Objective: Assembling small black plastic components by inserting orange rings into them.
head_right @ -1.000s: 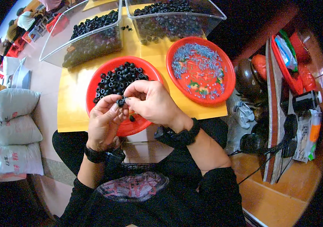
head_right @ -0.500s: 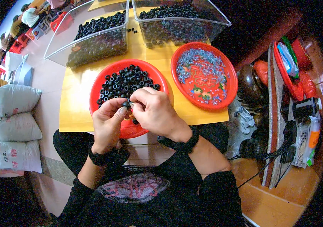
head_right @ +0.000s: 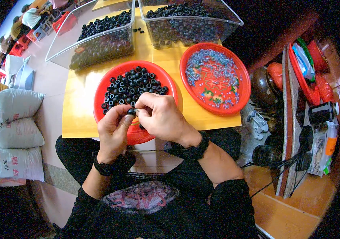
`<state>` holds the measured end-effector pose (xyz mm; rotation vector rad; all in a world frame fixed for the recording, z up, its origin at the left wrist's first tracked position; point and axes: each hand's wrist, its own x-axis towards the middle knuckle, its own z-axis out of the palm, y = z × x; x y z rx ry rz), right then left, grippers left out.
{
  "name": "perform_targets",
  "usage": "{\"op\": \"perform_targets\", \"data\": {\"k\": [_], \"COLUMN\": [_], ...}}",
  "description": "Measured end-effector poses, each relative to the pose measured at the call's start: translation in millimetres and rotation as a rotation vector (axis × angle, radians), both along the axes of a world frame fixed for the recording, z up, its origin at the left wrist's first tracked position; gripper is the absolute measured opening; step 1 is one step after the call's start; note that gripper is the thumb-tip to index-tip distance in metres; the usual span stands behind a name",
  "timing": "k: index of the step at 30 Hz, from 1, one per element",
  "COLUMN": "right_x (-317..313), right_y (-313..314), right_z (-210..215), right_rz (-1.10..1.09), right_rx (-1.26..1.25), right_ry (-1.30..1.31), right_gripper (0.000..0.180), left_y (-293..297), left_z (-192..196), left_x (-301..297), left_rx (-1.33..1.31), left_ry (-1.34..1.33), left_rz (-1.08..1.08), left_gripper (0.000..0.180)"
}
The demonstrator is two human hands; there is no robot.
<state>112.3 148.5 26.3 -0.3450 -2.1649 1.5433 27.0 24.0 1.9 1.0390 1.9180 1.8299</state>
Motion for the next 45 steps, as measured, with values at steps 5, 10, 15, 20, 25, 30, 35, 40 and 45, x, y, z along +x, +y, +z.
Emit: {"op": "perform_targets", "data": {"k": [5,10,15,20,25,30,35,40,45], "right_x": [1,-2,1,0,-3,-6,-6,-3,0], "right_y": [0,-2,-2,-2,-6,-10,0,2,4], "right_z": [5,-2,4,1,1,-2,-5,0,10], "right_rz": [0.031,0.02,0.097,0.139,0.104,0.038,0.091,0.1,0.19], "right_rx": [0.17,0.402,0.237,-0.037,0.356,0.466,0.315,-0.111,-0.356], "right_ry": [-0.004,0.178,0.102,-0.013,0.193,0.273,0.206,-0.02,-0.094], "right_gripper": [0.009,0.009,0.01,0.012,0.013,0.007,0.012,0.01,0.01], "left_y": [-3,-5,-8,-10,-11,-7,-7,-5,-7], "left_z": [5,12,9,14,16,10,8,5,0], "left_x": [-1,-4,-6,-9,-9,-4,-3,-2,-4], "left_rx": [-0.011,-0.064,-0.004,-0.045,-0.085,-0.072,-0.07,0.098,0.291], "left_ry": [0.057,0.197,-0.047,0.046,0.034,-0.004,-0.136,-0.588,-0.86], "left_rz": [-0.018,-0.034,-0.079,-0.104,-0.105,-0.022,-0.047,-0.121,-0.234], "left_gripper": [0.015,0.013,0.012,0.012,0.012,0.011,0.012,0.013,0.015]}}
